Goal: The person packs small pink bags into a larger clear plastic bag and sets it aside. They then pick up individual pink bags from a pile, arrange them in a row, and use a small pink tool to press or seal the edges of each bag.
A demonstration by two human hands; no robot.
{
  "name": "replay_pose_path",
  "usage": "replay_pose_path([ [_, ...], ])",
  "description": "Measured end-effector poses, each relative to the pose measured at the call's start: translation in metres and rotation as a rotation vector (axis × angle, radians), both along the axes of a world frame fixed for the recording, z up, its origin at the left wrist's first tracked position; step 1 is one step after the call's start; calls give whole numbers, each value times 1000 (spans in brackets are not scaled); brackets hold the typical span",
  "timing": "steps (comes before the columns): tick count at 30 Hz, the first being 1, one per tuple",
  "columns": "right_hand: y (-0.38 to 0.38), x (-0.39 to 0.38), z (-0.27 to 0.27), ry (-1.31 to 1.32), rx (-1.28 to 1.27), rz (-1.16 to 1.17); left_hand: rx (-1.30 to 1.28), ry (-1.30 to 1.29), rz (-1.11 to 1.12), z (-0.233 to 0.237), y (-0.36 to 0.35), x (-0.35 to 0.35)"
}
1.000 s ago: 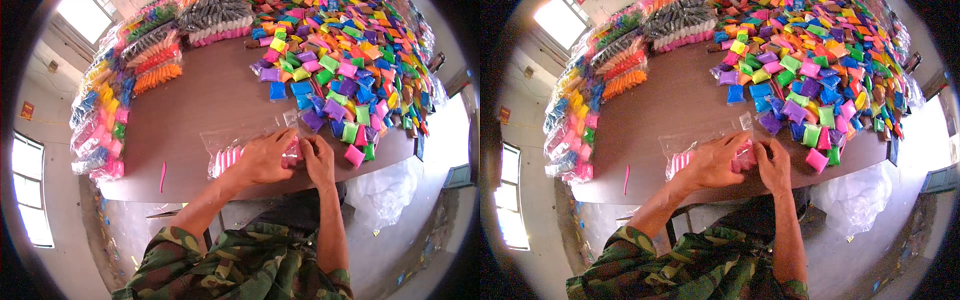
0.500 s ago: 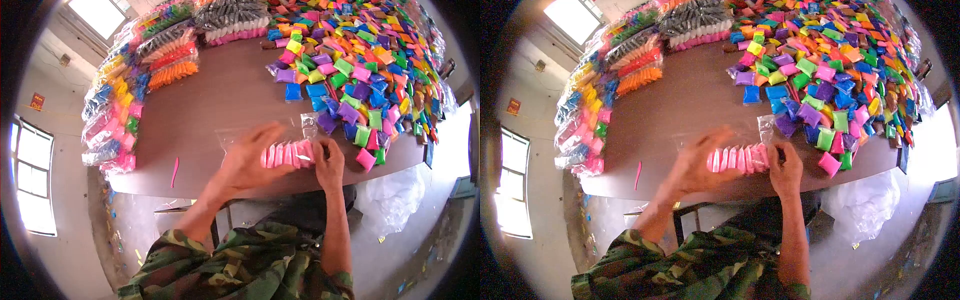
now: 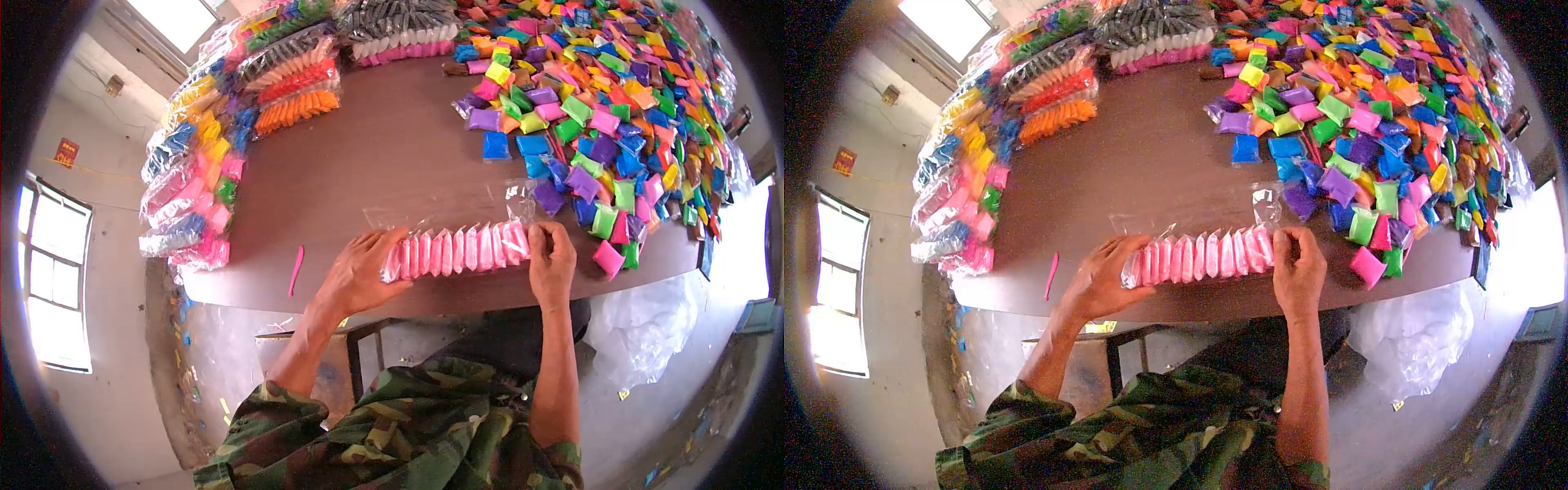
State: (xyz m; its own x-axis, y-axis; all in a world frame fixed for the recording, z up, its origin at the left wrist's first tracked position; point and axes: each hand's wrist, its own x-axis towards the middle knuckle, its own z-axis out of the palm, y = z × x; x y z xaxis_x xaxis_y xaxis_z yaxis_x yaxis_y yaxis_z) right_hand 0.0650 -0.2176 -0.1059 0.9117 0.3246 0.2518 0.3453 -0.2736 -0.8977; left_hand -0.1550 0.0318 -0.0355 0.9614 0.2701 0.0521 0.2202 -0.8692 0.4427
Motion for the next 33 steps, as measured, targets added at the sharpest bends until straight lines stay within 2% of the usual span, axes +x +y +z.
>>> replay_pose_path([
  [3, -1, 1, -3, -3, -7, -3, 48, -16, -20, 1, 2, -3],
  [6, 0, 1, -3, -45, -1, -14, -19, -100, 55, 3, 0, -8],
  [12, 1, 2, -3, -46, -1, -18, -37, -267, 42, -16, 10, -14],
  [21, 3, 2, 0, -49, -43, -43, -88, -280, 15, -25, 25, -11],
  [24, 4, 1, 2, -21, -42, -43, -49, -380, -1, -22, 22, -8],
  [27, 3, 2, -1, -21, -51, -47, -121, -377, 6, -25, 20, -8],
  [30, 4, 3, 0, -22, -64, -42, -325, -301, 90, -19, 15, -7],
  [33, 2, 3, 0, -15, -52, -26, -204, -132, 80, 4, 12, -6],
])
